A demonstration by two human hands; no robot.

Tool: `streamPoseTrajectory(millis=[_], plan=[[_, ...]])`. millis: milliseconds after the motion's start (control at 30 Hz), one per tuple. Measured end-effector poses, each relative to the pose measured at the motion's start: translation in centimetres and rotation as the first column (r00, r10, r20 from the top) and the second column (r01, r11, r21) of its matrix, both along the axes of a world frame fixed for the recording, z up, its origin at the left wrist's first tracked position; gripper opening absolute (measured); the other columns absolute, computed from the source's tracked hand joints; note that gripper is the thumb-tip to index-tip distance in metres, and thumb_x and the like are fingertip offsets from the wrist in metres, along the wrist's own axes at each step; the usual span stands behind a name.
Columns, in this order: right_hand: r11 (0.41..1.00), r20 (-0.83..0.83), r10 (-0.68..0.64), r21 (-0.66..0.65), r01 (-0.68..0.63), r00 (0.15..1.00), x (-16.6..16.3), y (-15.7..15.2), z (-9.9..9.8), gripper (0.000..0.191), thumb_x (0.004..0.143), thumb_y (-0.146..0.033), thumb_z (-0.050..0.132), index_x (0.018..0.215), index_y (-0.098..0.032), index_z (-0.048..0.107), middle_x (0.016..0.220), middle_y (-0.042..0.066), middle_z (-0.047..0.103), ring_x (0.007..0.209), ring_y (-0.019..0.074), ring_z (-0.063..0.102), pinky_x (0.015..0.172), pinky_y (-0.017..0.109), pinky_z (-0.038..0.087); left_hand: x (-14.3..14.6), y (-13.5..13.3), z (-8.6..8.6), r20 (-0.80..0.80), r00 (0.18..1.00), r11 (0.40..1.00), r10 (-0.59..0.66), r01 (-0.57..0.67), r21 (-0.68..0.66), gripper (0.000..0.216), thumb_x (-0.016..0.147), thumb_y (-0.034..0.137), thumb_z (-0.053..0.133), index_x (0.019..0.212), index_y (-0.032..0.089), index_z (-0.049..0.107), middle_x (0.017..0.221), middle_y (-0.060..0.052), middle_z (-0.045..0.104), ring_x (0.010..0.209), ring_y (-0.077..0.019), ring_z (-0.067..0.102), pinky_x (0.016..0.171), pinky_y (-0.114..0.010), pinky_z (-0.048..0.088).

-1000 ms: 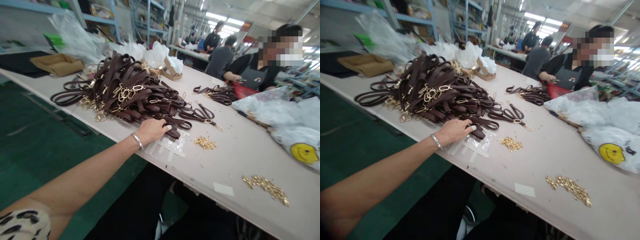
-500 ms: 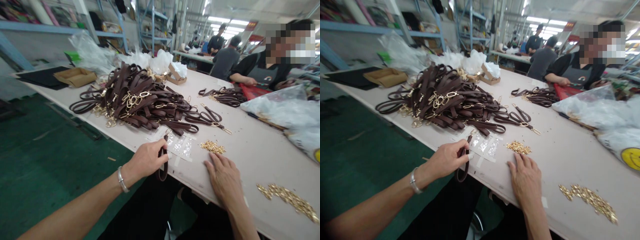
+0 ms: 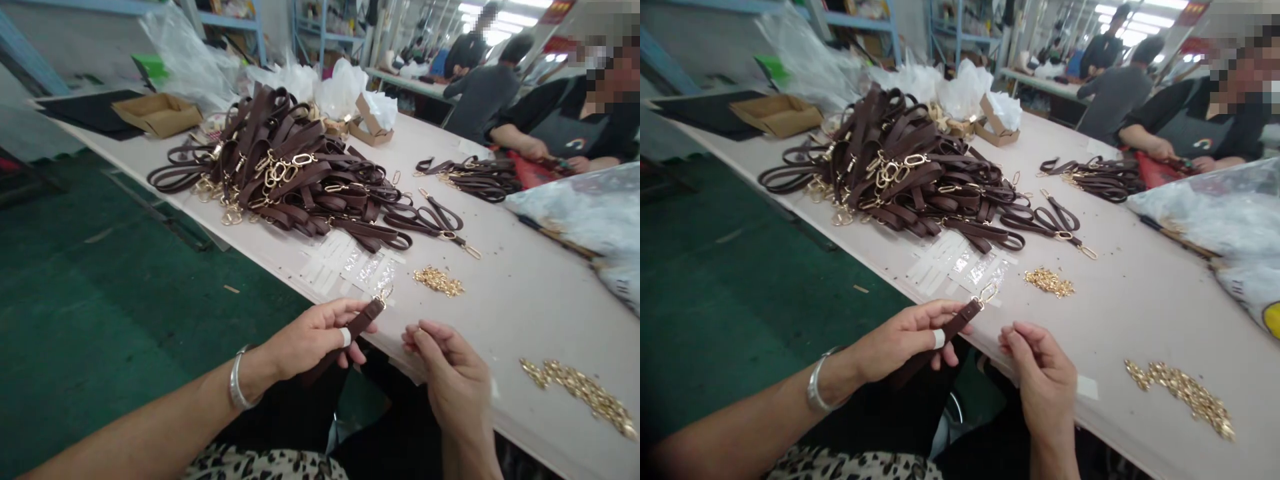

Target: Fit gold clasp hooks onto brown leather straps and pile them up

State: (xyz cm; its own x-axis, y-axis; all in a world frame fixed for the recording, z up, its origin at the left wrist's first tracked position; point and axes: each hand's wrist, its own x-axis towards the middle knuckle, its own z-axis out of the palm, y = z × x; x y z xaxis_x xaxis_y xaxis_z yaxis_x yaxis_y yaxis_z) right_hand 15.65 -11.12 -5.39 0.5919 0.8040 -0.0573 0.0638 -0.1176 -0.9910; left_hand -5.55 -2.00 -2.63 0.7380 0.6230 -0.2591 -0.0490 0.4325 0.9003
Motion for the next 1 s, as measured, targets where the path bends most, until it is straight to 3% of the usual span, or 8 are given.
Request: streamPoseTrajectory(millis=[67, 167, 433, 600, 767, 867, 1000], plan=[[0.997, -0.185, 0.061, 0.052, -0.052, 0.981, -1.6, -0.4, 0.1, 0.032, 0.074, -0.038, 0.083, 0.096, -0.018, 0.072, 0.085, 0.005, 0.076, 0.071, 0.0189, 0.072, 0.069, 0.034, 0.06, 0.5, -0.6, -0.3, 0.013, 1.0, 1.0, -0.013, 0.013, 0.007, 0.054, 0.079, 0.007, 0.055, 0.132, 0.019, 0.06, 0.119, -0.011, 0.069, 0.078, -0.0129, 0.07, 0.056, -0.018, 0.046], [0.992, -0.283, 0.121, 0.072, -0.105, 0.952, -2.7, -0.7, 0.1, 0.025, 0.073, -0.033, 0.084, 0.09, -0.018, 0.074, 0.081, 0.005, 0.076, 0.069, 0.0173, 0.071, 0.066, 0.031, 0.06, 1.1, -1.2, -0.8, 0.03, 0.997, 0.998, -0.066, 0.065, 0.019, 0.059, 0.079, 0.006, 0.054, 0.135, 0.023, 0.059, 0.118, -0.01, 0.072, 0.086, -0.0145, 0.07, 0.055, -0.016, 0.043], [0.987, -0.201, 0.158, 0.022, -0.157, 0.967, -2.8, -1.2, 0.1, 0.021, 0.074, -0.034, 0.082, 0.087, -0.019, 0.078, 0.066, 0.001, 0.07, 0.062, 0.0147, 0.065, 0.063, 0.03, 0.057, 1.6, -2.1, -1.0, 0.041, 0.995, 0.993, -0.089, 0.086, 0.077, 0.059, 0.083, 0.005, 0.052, 0.137, 0.027, 0.061, 0.118, -0.007, 0.074, 0.093, -0.0148, 0.07, 0.054, -0.015, 0.04], [0.979, -0.122, 0.201, 0.008, -0.201, 0.972, -2.8, -1.3, 0.1, 0.015, 0.076, -0.034, 0.08, 0.086, -0.024, 0.078, 0.075, 0.0, 0.071, 0.07, 0.0136, 0.062, 0.067, 0.027, 0.052, 1.5, -2.4, -1.3, 0.022, 0.995, 0.991, -0.098, 0.096, 0.093, 0.055, 0.086, 0.007, 0.05, 0.136, 0.026, 0.061, 0.125, -0.007, 0.071, 0.089, -0.0128, 0.071, 0.056, -0.014, 0.043], [0.975, -0.185, 0.217, 0.001, -0.221, 0.958, -3.0, -1.5, 0.1, 0.015, 0.075, -0.034, 0.08, 0.083, -0.023, 0.074, 0.077, -0.002, 0.07, 0.071, 0.0123, 0.061, 0.072, 0.027, 0.051, 1.1, -2.5, -0.7, -0.015, 0.993, 0.975, -0.118, 0.119, 0.19, 0.049, 0.09, 0.011, 0.051, 0.134, 0.029, 0.063, 0.131, -0.004, 0.067, 0.102, -0.0164, 0.068, 0.078, -0.022, 0.054], [0.977, -0.249, 0.205, -0.007, -0.213, 0.947, -3.3, -1.7, 0.1, 0.019, 0.074, -0.033, 0.08, 0.077, -0.02, 0.066, 0.071, -0.003, 0.068, 0.069, 0.0121, 0.061, 0.07, 0.025, 0.049, 0.7, -2.4, -0.2, -0.07, 0.988, 0.937, -0.14, 0.154, 0.313, 0.048, 0.092, 0.011, 0.05, 0.135, 0.03, 0.063, 0.12, 0.0, 0.072, 0.106, -0.017, 0.066, 0.087, -0.025, 0.054], [0.983, -0.255, 0.18, 0.016, -0.182, 0.95, -3.9, -1.8, 0.2, 0.025, 0.074, -0.031, 0.08, 0.076, -0.02, 0.058, 0.071, -0.004, 0.066, 0.067, 0.0124, 0.062, 0.067, 0.025, 0.048, 0.7, -2.4, -0.1, -0.157, 0.969, 0.877, -0.19, 0.239, 0.416, 0.052, 0.092, 0.01, 0.048, 0.138, 0.031, 0.06, 0.101, 0.002, 0.075, 0.093, -0.0147, 0.068, 0.086, -0.025, 0.054]])
